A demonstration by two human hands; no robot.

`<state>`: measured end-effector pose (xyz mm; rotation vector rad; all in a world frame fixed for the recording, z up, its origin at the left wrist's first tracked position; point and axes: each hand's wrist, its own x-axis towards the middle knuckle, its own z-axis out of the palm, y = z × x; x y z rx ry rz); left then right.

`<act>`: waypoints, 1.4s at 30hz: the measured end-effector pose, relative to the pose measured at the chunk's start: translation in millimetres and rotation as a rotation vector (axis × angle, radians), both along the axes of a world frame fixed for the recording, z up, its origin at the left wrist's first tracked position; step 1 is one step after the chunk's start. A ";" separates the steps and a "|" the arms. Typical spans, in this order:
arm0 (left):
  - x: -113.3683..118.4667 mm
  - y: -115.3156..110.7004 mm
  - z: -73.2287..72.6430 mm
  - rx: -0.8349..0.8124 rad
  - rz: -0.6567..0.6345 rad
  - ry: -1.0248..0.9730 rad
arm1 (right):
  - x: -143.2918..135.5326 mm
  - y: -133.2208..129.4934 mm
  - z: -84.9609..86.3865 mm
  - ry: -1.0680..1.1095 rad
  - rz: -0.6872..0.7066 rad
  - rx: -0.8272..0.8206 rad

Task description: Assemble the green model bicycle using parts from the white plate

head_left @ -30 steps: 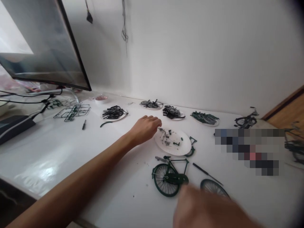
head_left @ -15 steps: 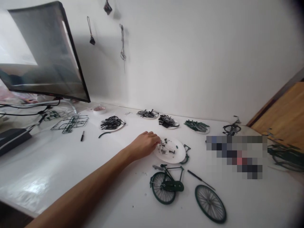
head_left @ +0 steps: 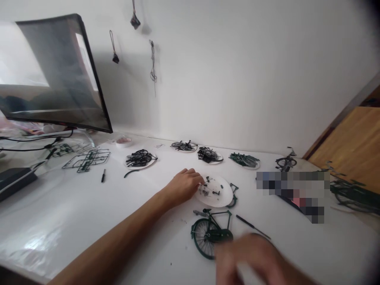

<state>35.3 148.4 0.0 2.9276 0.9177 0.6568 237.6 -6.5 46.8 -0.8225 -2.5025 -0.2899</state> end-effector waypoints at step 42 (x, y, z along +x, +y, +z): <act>16.1 -44.2 34.4 -0.193 -0.149 -0.159 | 18.4 57.9 -32.1 0.465 -0.234 -0.216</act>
